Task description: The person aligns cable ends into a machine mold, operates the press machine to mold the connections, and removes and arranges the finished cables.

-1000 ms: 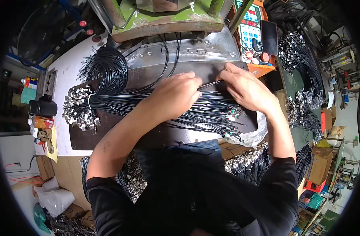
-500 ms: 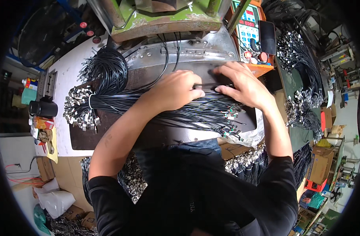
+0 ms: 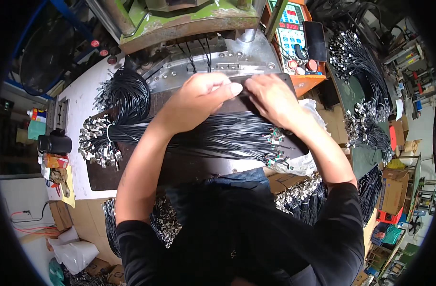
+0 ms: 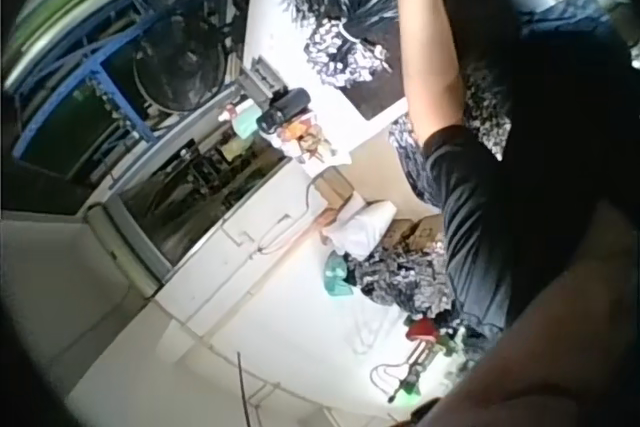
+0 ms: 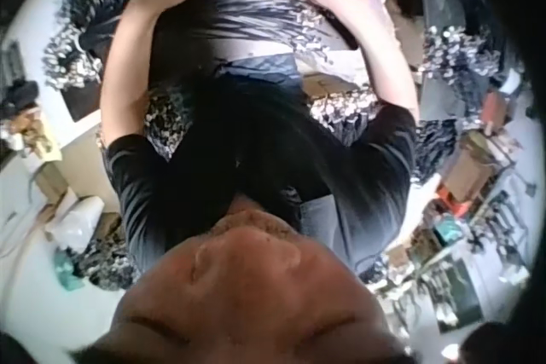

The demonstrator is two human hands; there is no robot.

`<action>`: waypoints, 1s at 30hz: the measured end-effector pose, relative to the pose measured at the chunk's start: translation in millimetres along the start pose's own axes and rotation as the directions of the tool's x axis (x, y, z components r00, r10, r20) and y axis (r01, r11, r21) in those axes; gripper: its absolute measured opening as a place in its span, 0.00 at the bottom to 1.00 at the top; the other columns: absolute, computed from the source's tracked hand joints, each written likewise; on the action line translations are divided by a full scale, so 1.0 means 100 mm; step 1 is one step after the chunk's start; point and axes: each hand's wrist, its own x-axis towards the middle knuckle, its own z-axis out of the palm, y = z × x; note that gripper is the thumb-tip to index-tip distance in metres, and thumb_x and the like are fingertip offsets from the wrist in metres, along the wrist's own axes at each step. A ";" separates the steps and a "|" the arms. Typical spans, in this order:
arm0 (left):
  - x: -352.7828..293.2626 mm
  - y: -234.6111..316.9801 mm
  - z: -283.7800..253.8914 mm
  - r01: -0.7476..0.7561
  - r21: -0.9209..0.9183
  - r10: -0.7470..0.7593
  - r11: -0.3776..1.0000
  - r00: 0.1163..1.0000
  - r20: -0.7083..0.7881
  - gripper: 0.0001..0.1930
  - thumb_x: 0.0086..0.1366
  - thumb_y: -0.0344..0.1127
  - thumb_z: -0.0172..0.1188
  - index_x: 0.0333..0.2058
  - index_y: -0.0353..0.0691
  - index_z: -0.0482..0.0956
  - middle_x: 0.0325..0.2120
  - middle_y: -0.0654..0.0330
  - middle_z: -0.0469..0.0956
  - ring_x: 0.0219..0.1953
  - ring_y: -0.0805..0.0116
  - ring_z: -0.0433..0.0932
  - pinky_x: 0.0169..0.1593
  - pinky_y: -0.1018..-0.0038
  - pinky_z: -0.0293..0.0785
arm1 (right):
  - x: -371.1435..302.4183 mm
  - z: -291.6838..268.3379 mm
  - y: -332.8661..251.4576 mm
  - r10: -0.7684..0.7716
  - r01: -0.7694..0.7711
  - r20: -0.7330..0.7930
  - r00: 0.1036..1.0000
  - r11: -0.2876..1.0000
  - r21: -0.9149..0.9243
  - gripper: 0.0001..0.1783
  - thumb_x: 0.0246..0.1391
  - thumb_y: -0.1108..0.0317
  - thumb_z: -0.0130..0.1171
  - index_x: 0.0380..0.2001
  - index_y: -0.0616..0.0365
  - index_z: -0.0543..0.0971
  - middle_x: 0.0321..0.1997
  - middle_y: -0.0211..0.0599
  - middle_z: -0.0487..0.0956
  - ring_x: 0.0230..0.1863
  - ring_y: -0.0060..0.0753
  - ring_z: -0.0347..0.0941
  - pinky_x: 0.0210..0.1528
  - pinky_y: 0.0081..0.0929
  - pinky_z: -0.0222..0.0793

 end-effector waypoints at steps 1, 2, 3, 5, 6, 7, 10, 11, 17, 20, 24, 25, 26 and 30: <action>-0.08 0.05 -0.06 0.082 -0.078 -0.076 0.994 0.994 0.075 0.10 0.76 0.34 0.55 0.49 0.37 0.81 0.34 0.58 0.83 0.31 0.76 0.77 0.36 0.80 0.69 | 0.01 0.01 0.00 0.045 -0.050 0.087 0.995 0.997 0.059 0.20 0.63 0.65 0.64 0.55 0.61 0.79 0.52 0.41 0.81 0.49 0.49 0.79 0.58 0.46 0.73; -0.14 0.08 -0.11 0.167 -0.149 -0.144 0.975 0.977 0.156 0.10 0.77 0.33 0.55 0.50 0.37 0.81 0.36 0.59 0.83 0.31 0.78 0.76 0.36 0.82 0.68 | 0.02 0.02 -0.01 0.084 -0.105 0.177 0.981 0.988 0.113 0.18 0.63 0.66 0.63 0.54 0.61 0.79 0.50 0.42 0.82 0.47 0.49 0.79 0.56 0.46 0.74; -0.16 0.09 -0.14 0.256 -0.211 -0.203 0.943 0.949 0.242 0.10 0.77 0.32 0.55 0.50 0.38 0.81 0.37 0.59 0.83 0.32 0.80 0.75 0.35 0.84 0.67 | 0.03 0.03 0.00 0.119 -0.166 0.268 0.956 0.973 0.160 0.17 0.64 0.66 0.63 0.53 0.61 0.79 0.48 0.42 0.82 0.45 0.49 0.80 0.54 0.46 0.76; -0.15 -0.12 -0.08 0.170 -0.351 -0.122 0.921 0.980 0.155 0.09 0.76 0.31 0.55 0.48 0.38 0.82 0.38 0.59 0.83 0.32 0.78 0.76 0.36 0.83 0.68 | 0.07 0.11 -0.03 0.107 -0.177 0.264 0.959 0.950 0.258 0.16 0.64 0.67 0.62 0.52 0.62 0.79 0.46 0.42 0.83 0.42 0.46 0.79 0.51 0.44 0.76; -0.11 -0.27 -0.04 0.063 -0.478 -0.045 0.876 0.998 0.049 0.09 0.75 0.29 0.56 0.47 0.37 0.83 0.40 0.58 0.83 0.32 0.76 0.77 0.37 0.81 0.70 | 0.16 0.14 -0.02 0.089 -0.179 0.259 0.962 0.920 0.349 0.14 0.64 0.68 0.61 0.51 0.63 0.79 0.44 0.42 0.83 0.40 0.44 0.78 0.48 0.41 0.76; -0.08 -0.41 -0.01 -0.056 -0.584 0.022 0.810 0.998 -0.066 0.08 0.75 0.28 0.56 0.46 0.37 0.84 0.42 0.58 0.84 0.32 0.74 0.77 0.37 0.80 0.72 | 0.24 0.17 -0.01 0.072 -0.180 0.253 0.965 0.881 0.437 0.13 0.64 0.70 0.60 0.49 0.64 0.78 0.43 0.42 0.83 0.37 0.41 0.77 0.45 0.39 0.76; 0.09 -0.51 0.06 -0.340 -0.437 0.213 0.832 0.925 -0.314 0.08 0.72 0.26 0.57 0.44 0.36 0.85 0.43 0.58 0.85 0.33 0.69 0.79 0.39 0.77 0.75 | 0.44 0.28 -0.01 0.083 -0.303 0.350 0.933 0.704 0.643 0.12 0.64 0.72 0.59 0.48 0.65 0.78 0.39 0.41 0.83 0.34 0.36 0.76 0.41 0.34 0.75; 0.15 -0.52 0.12 -0.457 -0.171 0.362 0.873 0.842 -0.400 0.09 0.71 0.25 0.57 0.44 0.36 0.85 0.44 0.58 0.85 0.33 0.66 0.80 0.40 0.74 0.77 | 0.49 0.33 -0.03 0.085 -0.426 0.456 0.886 0.538 0.727 0.12 0.64 0.72 0.60 0.48 0.65 0.78 0.38 0.41 0.83 0.34 0.33 0.76 0.41 0.32 0.75; -0.03 -0.54 -0.04 -0.569 0.525 0.764 0.632 0.572 -0.300 0.15 0.69 0.21 0.57 0.50 0.36 0.86 0.49 0.57 0.86 0.37 0.61 0.82 0.46 0.70 0.80 | 0.74 0.38 -0.25 0.067 -0.701 0.700 0.711 0.149 0.697 0.17 0.61 0.72 0.64 0.52 0.64 0.79 0.37 0.40 0.83 0.34 0.25 0.75 0.38 0.25 0.74; -0.19 -0.66 -0.25 -0.518 0.556 0.732 0.650 0.624 -0.274 0.17 0.69 0.20 0.57 0.53 0.37 0.86 0.49 0.57 0.86 0.38 0.63 0.82 0.46 0.71 0.80 | 0.72 0.33 -0.37 0.175 -0.479 0.456 0.873 0.483 0.733 0.21 0.61 0.71 0.66 0.56 0.64 0.79 0.38 0.40 0.82 0.34 0.29 0.76 0.41 0.27 0.75; -0.16 -0.69 -0.28 -0.405 0.491 0.567 0.771 0.788 -0.241 0.19 0.67 0.20 0.59 0.55 0.38 0.87 0.45 0.57 0.87 0.36 0.67 0.81 0.44 0.73 0.79 | 0.59 0.65 0.09 0.097 -0.075 -0.111 0.989 0.979 0.190 0.21 0.62 0.69 0.67 0.56 0.65 0.79 0.41 0.41 0.81 0.38 0.37 0.77 0.47 0.32 0.75; -0.13 -0.71 -0.24 -0.380 0.409 0.509 0.830 0.816 -0.273 0.18 0.68 0.21 0.59 0.54 0.38 0.87 0.43 0.58 0.87 0.36 0.68 0.81 0.43 0.74 0.80 | 0.57 0.70 0.17 0.095 -0.081 -0.048 0.994 0.968 0.239 0.20 0.63 0.68 0.66 0.55 0.65 0.79 0.41 0.41 0.81 0.39 0.40 0.77 0.48 0.34 0.75; -0.08 -0.75 -0.23 -0.348 0.326 0.446 0.879 0.842 -0.304 0.17 0.69 0.22 0.59 0.53 0.37 0.87 0.41 0.58 0.87 0.35 0.69 0.81 0.42 0.75 0.80 | 0.60 0.76 0.26 0.083 -0.083 0.013 0.996 0.954 0.288 0.19 0.63 0.68 0.66 0.55 0.65 0.80 0.42 0.42 0.81 0.40 0.42 0.77 0.49 0.35 0.74; -0.03 -0.77 -0.21 -0.168 -0.199 0.086 0.966 0.927 -0.365 0.09 0.71 0.31 0.66 0.43 0.31 0.89 0.31 0.61 0.86 0.30 0.77 0.77 0.33 0.77 0.75 | 0.52 0.80 0.38 0.073 -0.152 0.204 0.976 0.900 0.408 0.18 0.64 0.68 0.66 0.54 0.65 0.82 0.44 0.42 0.81 0.43 0.44 0.77 0.52 0.36 0.73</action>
